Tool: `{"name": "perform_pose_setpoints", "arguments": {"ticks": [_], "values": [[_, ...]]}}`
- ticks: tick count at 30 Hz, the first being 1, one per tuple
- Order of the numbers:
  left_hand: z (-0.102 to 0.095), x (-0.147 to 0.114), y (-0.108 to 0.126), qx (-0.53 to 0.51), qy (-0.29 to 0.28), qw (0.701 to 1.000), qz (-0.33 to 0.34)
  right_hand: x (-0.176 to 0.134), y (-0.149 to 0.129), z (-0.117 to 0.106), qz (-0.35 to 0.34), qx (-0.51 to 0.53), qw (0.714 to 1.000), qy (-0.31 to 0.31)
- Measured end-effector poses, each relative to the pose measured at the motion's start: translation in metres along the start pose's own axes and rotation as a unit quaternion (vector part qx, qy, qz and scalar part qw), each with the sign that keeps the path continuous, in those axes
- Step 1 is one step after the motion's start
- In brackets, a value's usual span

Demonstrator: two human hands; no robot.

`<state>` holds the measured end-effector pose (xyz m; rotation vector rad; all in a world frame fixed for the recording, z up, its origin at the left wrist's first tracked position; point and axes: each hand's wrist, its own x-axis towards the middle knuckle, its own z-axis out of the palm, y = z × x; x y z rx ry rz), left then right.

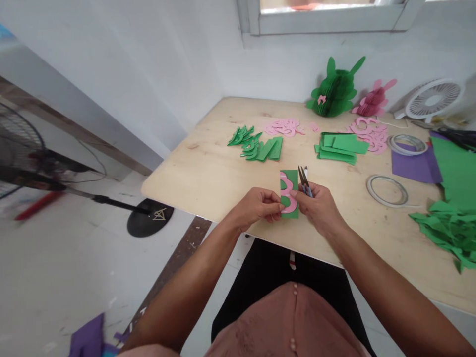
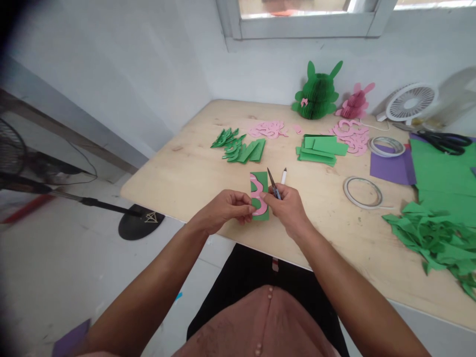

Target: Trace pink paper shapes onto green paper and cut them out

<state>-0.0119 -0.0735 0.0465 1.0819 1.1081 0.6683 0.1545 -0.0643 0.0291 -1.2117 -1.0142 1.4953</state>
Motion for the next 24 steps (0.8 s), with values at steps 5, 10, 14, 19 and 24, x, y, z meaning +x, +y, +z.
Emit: {"name": "perform_pose_setpoints", "arguments": {"ticks": [5, 10, 14, 19, 24], "values": [[-0.001, 0.001, -0.002, -0.003, -0.005, 1.000, -0.005, -0.001, -0.003, 0.001, 0.002, 0.002, 1.000, 0.003], [-0.004, 0.000, -0.002, -0.003, -0.021, 1.000, -0.005, -0.002, -0.005, 0.002, 0.005, 0.014, 1.000, 0.001], [-0.007, -0.002, -0.003, -0.009, -0.066, 0.998, -0.004, -0.003, -0.007, 0.001, 0.018, 0.036, 0.999, 0.002], [-0.010, -0.005, -0.006, -0.026, -0.111, 0.993, -0.014, -0.003, -0.008, 0.000, 0.046, 0.071, 0.996, -0.018], [-0.011, -0.006, -0.008, -0.037, -0.125, 0.991, -0.017, -0.004, -0.010, 0.000, 0.048, 0.071, 0.996, -0.031]]}}
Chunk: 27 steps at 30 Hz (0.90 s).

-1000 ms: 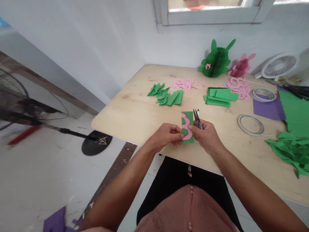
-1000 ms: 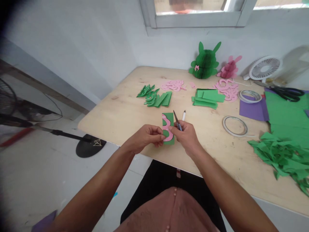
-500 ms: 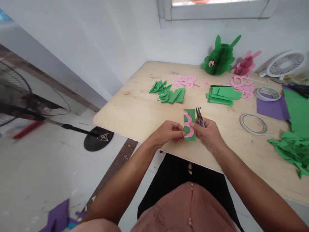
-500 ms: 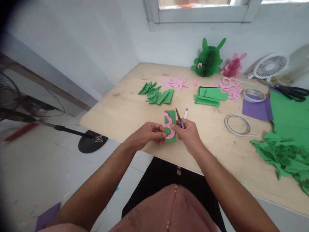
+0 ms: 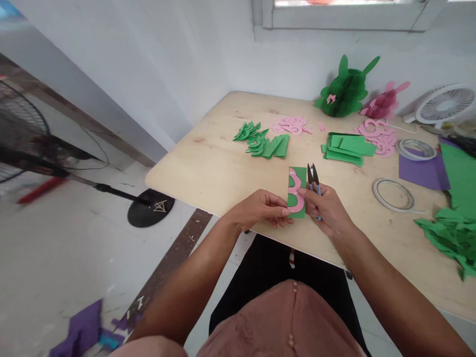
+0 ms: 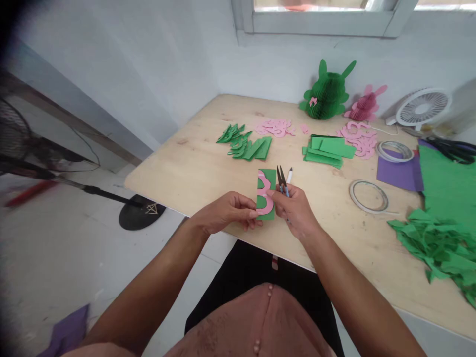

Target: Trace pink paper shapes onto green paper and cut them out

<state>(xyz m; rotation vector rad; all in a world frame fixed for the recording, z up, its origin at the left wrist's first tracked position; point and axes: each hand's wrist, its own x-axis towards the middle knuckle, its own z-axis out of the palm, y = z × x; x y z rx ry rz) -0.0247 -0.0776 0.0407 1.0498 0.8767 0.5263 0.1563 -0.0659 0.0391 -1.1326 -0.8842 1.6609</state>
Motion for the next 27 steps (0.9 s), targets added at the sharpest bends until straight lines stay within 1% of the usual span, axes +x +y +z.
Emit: {"name": "perform_pose_setpoints", "arguments": {"ticks": [5, 16, 22, 27], "values": [[-0.0007, 0.0005, -0.0011, -0.003, 0.002, 1.000, 0.002, -0.0009, -0.0015, 0.0010, 0.007, 0.005, 1.000, -0.003], [0.0007, 0.0011, -0.0030, 0.003, 0.025, 1.000, -0.004, 0.0003, 0.0008, 0.0009, -0.003, 0.000, 1.000, 0.009], [0.0017, 0.0024, -0.0023, 0.022, 0.046, 0.999, -0.014, -0.0001, 0.0004, 0.0024, -0.011, -0.007, 1.000, 0.009], [0.0019, 0.0032, -0.0041, 0.022, 0.060, 0.998, -0.008, 0.0000, -0.0005, 0.0045, -0.011, -0.005, 1.000, 0.016]]}}
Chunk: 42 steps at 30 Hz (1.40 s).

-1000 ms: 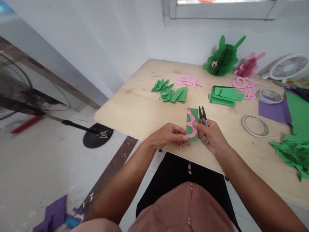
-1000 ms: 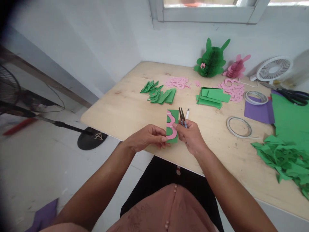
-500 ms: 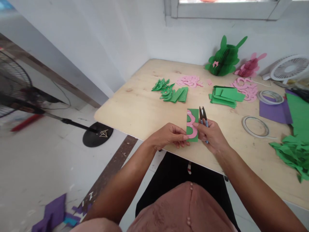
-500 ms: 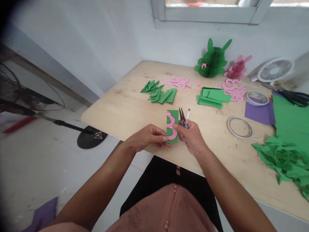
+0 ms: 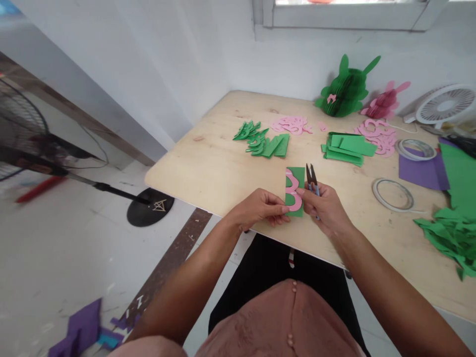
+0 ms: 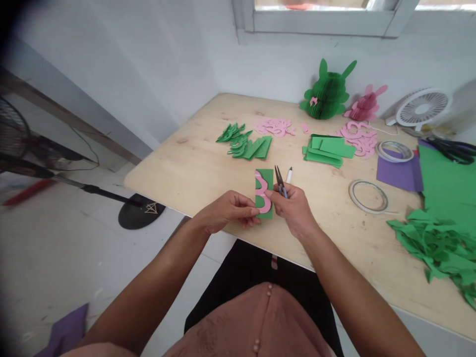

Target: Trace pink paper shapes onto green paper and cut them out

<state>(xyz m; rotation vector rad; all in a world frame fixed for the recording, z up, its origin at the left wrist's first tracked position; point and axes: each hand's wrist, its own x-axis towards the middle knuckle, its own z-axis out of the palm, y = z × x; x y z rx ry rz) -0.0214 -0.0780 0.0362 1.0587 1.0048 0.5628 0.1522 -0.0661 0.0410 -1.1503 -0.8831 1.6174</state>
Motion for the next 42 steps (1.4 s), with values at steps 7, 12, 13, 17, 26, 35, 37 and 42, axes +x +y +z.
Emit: {"name": "perform_pose_setpoints", "arguments": {"ticks": [7, 12, 13, 17, 26, 35, 37, 42], "values": [[0.0022, -0.0013, 0.0023, 0.005, 0.028, 0.999, 0.018, 0.0005, 0.0017, -0.0025, -0.016, -0.031, 0.999, -0.010], [0.0043, -0.0019, 0.0034, 0.010, 0.043, 0.999, 0.022, 0.0011, 0.0034, -0.0038, -0.018, -0.053, 0.998, -0.012], [0.0045, -0.0019, 0.0033, 0.011, 0.045, 0.999, 0.022, 0.0010, 0.0032, -0.0036, -0.017, -0.054, 0.998, -0.010], [0.0044, -0.0021, 0.0023, 0.012, 0.047, 0.999, 0.021, 0.0001, 0.0018, -0.0023, -0.017, -0.051, 0.999, -0.002], [0.0026, -0.0048, 0.0041, 0.001, 0.032, 0.999, 0.012, -0.0003, 0.0014, -0.0020, -0.017, -0.052, 0.998, 0.000], [-0.0002, -0.0064, 0.0041, -0.009, 0.013, 1.000, 0.004, 0.0007, 0.0032, -0.0031, -0.020, -0.046, 0.999, -0.004], [-0.0005, -0.0063, 0.0036, -0.009, 0.012, 1.000, 0.006, 0.0008, 0.0037, -0.0034, -0.023, -0.042, 0.999, -0.009], [-0.0004, -0.0059, 0.0035, -0.010, 0.012, 1.000, 0.008, 0.0008, 0.0035, -0.0031, -0.023, -0.041, 0.999, -0.007]]}}
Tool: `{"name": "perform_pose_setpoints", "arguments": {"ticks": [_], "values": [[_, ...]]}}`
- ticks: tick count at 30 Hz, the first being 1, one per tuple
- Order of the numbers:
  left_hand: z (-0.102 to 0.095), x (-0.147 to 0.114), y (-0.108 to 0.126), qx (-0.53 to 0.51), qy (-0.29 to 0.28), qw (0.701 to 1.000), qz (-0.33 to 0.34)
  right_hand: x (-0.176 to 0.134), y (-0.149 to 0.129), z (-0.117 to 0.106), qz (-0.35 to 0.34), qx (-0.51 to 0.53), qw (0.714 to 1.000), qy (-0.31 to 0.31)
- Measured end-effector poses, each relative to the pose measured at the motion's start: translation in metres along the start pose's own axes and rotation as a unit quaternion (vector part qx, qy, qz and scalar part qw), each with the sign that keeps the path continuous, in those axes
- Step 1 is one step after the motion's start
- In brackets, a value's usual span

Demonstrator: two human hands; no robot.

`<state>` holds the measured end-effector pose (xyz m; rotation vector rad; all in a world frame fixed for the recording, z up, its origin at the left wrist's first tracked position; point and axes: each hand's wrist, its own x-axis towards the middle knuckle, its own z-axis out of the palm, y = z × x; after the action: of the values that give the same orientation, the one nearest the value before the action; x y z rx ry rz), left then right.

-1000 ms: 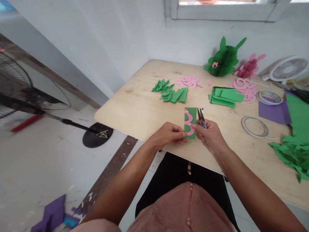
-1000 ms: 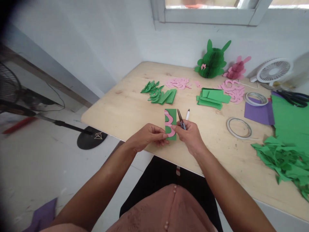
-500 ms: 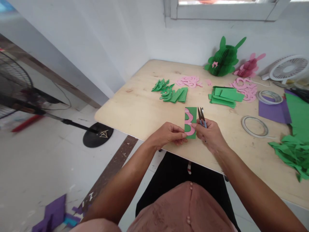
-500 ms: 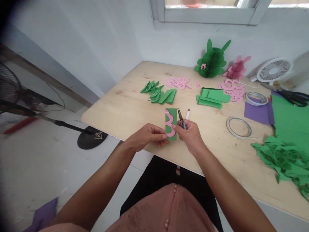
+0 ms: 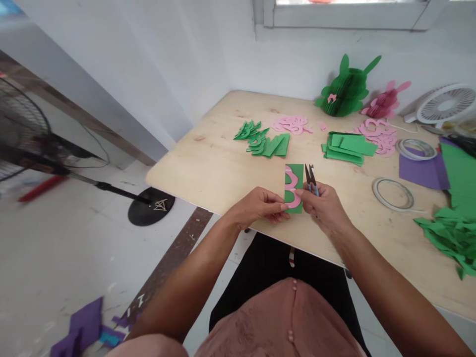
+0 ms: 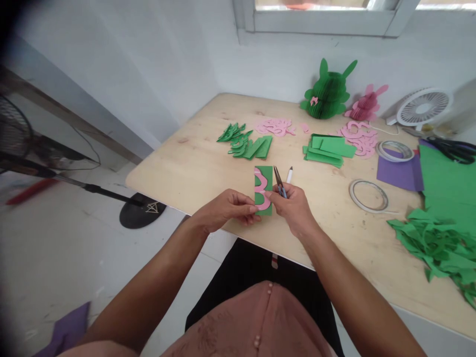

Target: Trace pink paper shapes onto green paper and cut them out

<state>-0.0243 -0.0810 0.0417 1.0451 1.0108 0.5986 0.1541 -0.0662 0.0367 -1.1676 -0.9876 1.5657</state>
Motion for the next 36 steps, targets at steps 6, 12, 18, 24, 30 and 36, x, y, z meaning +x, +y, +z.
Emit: {"name": "perform_pose_setpoints", "arguments": {"ticks": [6, 12, 18, 24, 30, 36], "values": [[0.0005, 0.0000, 0.0008, 0.001, -0.002, 1.000, 0.002, 0.0004, -0.0004, 0.0004, 0.001, -0.002, 1.000, -0.002], [-0.0003, 0.0012, -0.0004, -0.001, -0.002, 1.000, -0.001, 0.0003, 0.0001, -0.0008, 0.000, -0.014, 1.000, -0.003], [0.0001, 0.0017, -0.0007, -0.001, 0.000, 1.000, 0.007, 0.0004, -0.0005, -0.0004, 0.001, -0.005, 1.000, -0.014], [0.0013, 0.0018, 0.0001, 0.005, 0.007, 1.000, 0.011, 0.0000, -0.0011, -0.0002, 0.002, 0.000, 1.000, -0.012], [0.0010, 0.0018, -0.0001, 0.004, 0.005, 1.000, 0.011, 0.0001, -0.0004, -0.0010, -0.001, 0.000, 1.000, -0.011], [0.0014, 0.0006, 0.0016, 0.003, 0.002, 1.000, 0.011, -0.0006, 0.0000, -0.0006, 0.005, 0.001, 1.000, -0.008]]}}
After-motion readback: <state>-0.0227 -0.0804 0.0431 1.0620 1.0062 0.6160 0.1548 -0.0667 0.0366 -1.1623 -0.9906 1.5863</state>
